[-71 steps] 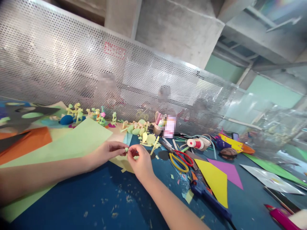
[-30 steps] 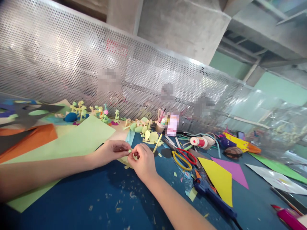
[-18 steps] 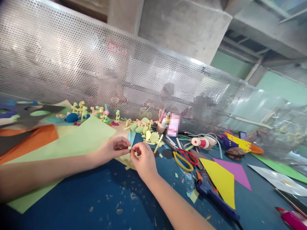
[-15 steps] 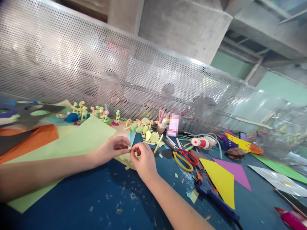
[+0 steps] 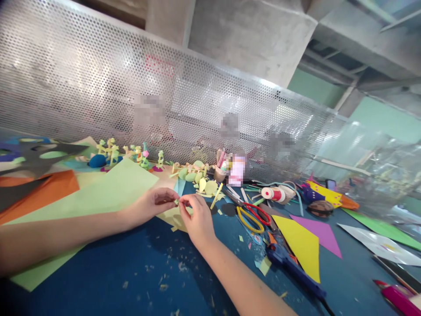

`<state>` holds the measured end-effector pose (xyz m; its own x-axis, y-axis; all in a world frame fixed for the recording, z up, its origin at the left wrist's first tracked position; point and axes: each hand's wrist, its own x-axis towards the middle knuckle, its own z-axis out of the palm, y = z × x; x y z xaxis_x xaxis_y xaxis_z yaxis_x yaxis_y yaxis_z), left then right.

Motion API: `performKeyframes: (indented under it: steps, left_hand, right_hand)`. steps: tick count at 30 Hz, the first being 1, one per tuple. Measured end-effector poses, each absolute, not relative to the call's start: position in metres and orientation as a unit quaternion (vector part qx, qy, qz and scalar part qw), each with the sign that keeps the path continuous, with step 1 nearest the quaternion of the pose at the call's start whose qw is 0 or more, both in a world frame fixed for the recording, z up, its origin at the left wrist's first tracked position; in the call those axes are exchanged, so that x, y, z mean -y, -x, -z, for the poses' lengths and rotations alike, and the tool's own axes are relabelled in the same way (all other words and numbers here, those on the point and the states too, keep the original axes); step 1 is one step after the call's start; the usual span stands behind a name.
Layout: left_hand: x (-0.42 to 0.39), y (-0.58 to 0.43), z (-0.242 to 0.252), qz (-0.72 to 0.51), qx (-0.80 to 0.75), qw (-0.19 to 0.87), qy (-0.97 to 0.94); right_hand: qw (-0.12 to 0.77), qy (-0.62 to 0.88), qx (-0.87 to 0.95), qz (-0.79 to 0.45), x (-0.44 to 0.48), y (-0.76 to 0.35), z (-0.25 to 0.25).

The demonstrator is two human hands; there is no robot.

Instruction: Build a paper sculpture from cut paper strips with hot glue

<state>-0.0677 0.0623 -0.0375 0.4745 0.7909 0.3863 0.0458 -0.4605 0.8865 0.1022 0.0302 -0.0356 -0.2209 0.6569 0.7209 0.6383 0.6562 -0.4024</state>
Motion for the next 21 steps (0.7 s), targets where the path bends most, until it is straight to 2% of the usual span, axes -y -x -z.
performKeyframes:
  steps: [7,14,21]
  left_hand:
    - [-0.0616,0.0664,0.0373,-0.45,-0.284,0.481,-0.697]
    - [-0.0628,0.0677,0.038,-0.428,-0.304,0.442,-0.727]
    - [-0.0591,0.0676,0.0361,-0.418,-0.289,0.45,-0.735]
  right_hand:
    - [0.465,0.424,0.777,-0.011,-0.0306,-0.1024,0.0367]
    - [0.477,0.423,0.77,0.004,-0.0306,-0.1015,0.038]
    - [0.466,0.441,0.766,0.024,-0.0303,-0.1006,0.0365]
